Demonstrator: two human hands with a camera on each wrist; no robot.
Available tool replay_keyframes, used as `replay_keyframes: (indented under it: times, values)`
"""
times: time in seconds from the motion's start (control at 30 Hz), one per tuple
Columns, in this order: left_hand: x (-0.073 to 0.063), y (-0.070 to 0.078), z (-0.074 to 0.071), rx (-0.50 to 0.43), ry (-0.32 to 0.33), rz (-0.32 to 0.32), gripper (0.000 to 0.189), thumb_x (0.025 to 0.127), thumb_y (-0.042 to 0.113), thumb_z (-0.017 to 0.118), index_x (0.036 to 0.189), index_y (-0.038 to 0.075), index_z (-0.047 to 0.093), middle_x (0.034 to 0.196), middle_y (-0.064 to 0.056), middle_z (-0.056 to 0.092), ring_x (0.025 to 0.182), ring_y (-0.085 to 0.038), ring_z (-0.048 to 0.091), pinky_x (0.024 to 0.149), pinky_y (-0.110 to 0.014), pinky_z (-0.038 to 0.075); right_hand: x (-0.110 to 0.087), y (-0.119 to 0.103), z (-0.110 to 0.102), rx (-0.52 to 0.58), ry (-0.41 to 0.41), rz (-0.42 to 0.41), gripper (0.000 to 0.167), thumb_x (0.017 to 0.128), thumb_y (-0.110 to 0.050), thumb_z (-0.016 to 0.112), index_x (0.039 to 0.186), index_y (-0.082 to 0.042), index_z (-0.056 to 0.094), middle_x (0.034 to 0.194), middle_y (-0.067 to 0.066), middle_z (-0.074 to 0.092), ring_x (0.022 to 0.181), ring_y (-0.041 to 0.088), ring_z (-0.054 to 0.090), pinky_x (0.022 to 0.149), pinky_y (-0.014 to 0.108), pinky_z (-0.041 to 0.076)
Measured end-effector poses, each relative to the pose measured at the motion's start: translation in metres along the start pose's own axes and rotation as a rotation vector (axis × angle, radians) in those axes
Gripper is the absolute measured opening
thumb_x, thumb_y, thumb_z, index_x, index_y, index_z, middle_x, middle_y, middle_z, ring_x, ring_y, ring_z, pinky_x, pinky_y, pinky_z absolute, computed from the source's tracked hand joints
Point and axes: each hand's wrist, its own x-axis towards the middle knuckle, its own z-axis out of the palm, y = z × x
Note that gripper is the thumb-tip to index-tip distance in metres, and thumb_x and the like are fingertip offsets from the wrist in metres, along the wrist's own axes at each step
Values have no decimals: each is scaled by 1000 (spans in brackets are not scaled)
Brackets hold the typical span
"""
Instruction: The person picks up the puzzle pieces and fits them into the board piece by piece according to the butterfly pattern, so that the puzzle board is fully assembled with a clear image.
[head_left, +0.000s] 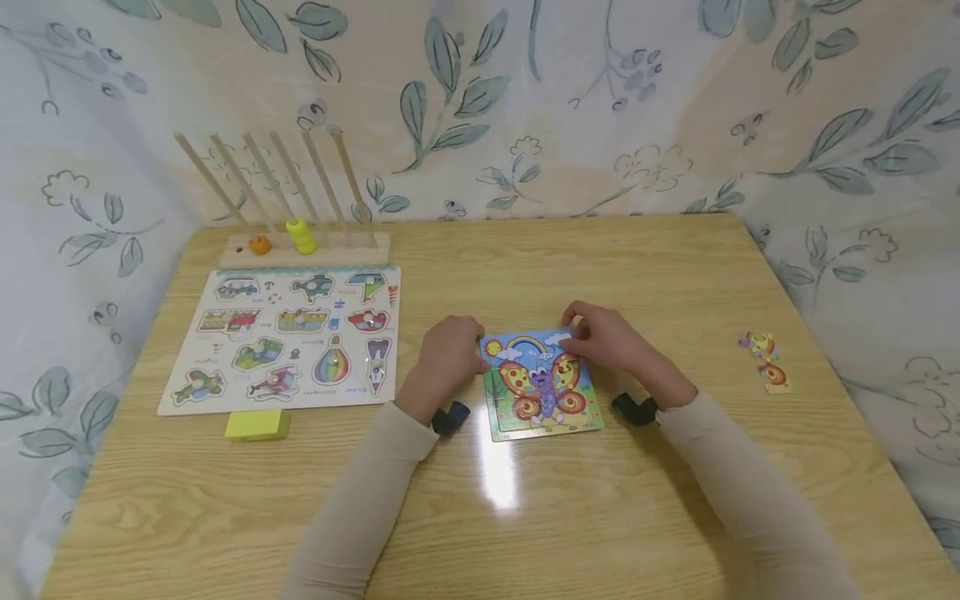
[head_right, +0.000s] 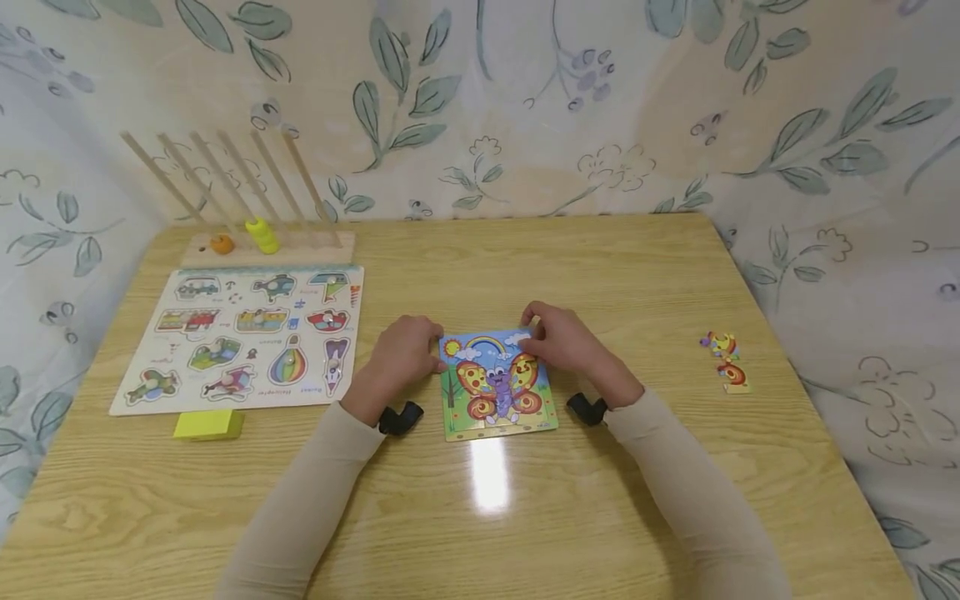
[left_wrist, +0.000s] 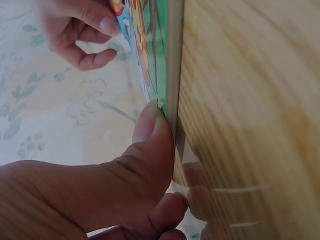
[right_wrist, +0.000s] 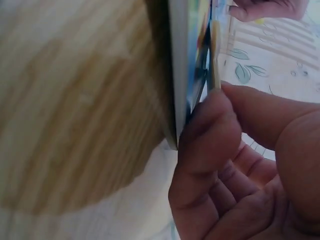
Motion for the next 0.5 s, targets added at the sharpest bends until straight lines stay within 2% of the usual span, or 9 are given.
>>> replay_keyframes:
  times: [0.3,0.4,0.5]
  values:
    - [0,2,1,23,21,20,34,74,32,83,98,10,72,97,-3,68,83,-19,59,70,-35,51,-6,-7,0,-137,23,45,37,89,-29,68,115,-7,53,74,5,60,60,16,52,54,27,42]
    - [0,1,2,18,26,17,32,74,31,83,95,10,72,94,-3,68,81,-19,58,69,-35,50,-11,1,-2,-141,68,45,34,91,-29,66,115,-7,53,73,5,59,59,16,51,54,28,41]
    - [0,0,1,23,25,11,33,74,31,83,98,11,72,96,-3,69,84,-20,59,71,-36,51,-24,17,-16,-138,137,64,29,93,-28,61,112,-6,56,75,8,63,62,18,55,56,30,43]
